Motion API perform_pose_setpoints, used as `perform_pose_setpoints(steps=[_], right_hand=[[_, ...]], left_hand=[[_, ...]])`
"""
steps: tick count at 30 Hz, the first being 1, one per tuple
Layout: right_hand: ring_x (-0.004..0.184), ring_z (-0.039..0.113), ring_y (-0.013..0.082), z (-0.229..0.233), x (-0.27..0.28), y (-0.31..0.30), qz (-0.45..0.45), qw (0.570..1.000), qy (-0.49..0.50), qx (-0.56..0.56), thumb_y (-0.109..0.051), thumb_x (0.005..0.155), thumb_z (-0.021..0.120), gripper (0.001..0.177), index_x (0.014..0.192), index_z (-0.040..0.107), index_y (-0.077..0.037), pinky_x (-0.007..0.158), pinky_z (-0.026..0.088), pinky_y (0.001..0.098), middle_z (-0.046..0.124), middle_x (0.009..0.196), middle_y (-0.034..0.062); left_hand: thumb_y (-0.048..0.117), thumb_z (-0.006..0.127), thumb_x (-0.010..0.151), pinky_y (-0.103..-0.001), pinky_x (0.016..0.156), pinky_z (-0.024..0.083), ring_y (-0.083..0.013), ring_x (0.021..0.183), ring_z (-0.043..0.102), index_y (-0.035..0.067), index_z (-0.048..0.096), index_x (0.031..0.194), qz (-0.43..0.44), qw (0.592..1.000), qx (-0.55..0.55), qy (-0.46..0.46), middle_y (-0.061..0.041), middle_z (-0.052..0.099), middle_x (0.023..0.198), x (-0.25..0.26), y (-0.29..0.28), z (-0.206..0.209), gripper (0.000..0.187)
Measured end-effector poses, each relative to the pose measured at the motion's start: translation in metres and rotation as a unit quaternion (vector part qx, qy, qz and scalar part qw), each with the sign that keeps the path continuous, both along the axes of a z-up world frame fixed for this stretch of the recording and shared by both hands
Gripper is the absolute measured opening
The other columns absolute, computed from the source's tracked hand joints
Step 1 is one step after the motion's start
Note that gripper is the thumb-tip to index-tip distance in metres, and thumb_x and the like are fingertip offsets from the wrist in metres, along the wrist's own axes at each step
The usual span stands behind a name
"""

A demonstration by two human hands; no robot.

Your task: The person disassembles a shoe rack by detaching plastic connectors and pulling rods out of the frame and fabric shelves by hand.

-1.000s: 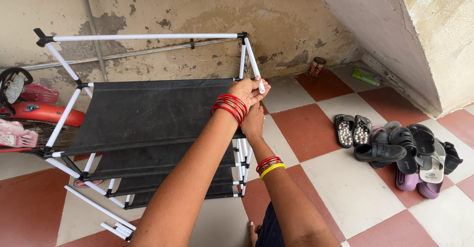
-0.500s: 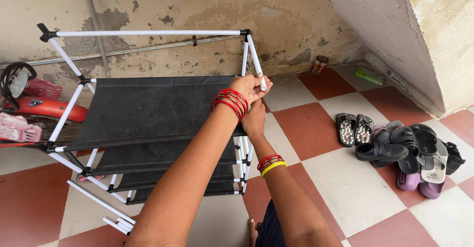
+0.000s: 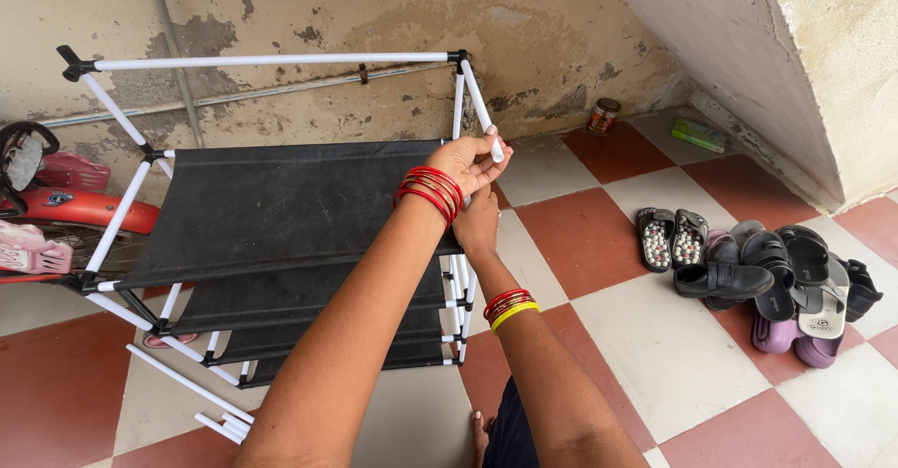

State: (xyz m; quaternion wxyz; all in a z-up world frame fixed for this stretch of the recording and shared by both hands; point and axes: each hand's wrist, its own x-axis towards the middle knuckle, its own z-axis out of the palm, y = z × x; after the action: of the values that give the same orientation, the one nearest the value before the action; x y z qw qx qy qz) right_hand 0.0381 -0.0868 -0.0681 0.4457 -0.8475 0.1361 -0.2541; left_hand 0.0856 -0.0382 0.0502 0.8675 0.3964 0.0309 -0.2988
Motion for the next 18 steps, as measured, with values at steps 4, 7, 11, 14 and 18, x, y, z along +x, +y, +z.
perform_pose_setpoints(steps=[4,7,11,14,18], right_hand=[[0.113,0.062,0.0444,0.000,0.001,0.000,0.002,1.000,0.012,0.009,-0.029,0.084,0.080,0.066,0.131,0.047,0.004,0.098,0.049,0.0525,0.059,0.120,0.0295],[0.113,0.062,0.0442,0.004,-0.002,0.002,-0.002,1.000,0.016,0.010,-0.029,0.082,0.080,0.067,0.132,0.048,0.003,0.098,0.049,0.0522,0.060,0.120,0.0290],[0.112,0.062,0.0444,0.009,-0.005,0.002,0.000,1.000,0.027,0.007,-0.031,0.088,0.077,0.064,0.133,0.047,0.004,0.098,0.049,0.0530,0.061,0.119,0.0290],[0.111,0.062,0.0441,0.008,-0.005,0.002,-0.001,1.000,0.025,0.009,-0.029,0.085,0.078,0.063,0.130,0.048,0.004,0.097,0.048,0.0528,0.060,0.119,0.0291],[0.110,0.063,0.0427,0.002,0.000,0.002,-0.001,1.000,0.013,0.009,-0.024,0.084,0.079,0.057,0.123,0.049,0.005,0.096,0.050,0.0509,0.060,0.118,0.0284]], left_hand=[[0.007,0.069,0.088,-0.036,0.081,0.066,-0.0278,0.093,0.071,-0.002,0.069,0.100,0.016,1.000,0.008,0.017,-0.018,0.066,0.099,-0.006,0.001,0.007,0.015],[0.015,0.077,0.090,-0.034,0.077,0.064,-0.0248,0.087,0.067,0.001,0.067,0.098,0.017,1.000,0.024,-0.005,-0.013,0.064,0.092,-0.009,0.000,0.010,0.020],[0.007,0.078,0.088,-0.030,0.074,0.066,-0.0228,0.087,0.068,-0.004,0.068,0.099,0.011,0.998,0.057,-0.012,-0.014,0.067,0.092,-0.010,-0.003,0.010,0.018],[0.006,0.076,0.088,-0.030,0.072,0.067,-0.0242,0.087,0.071,-0.005,0.069,0.100,0.025,0.996,0.087,-0.022,-0.017,0.069,0.094,-0.013,0.000,0.014,0.017],[0.005,0.071,0.091,-0.033,0.072,0.067,-0.0274,0.088,0.075,-0.007,0.068,0.102,0.040,0.991,0.121,-0.037,-0.021,0.071,0.097,-0.017,0.007,0.020,0.016]])
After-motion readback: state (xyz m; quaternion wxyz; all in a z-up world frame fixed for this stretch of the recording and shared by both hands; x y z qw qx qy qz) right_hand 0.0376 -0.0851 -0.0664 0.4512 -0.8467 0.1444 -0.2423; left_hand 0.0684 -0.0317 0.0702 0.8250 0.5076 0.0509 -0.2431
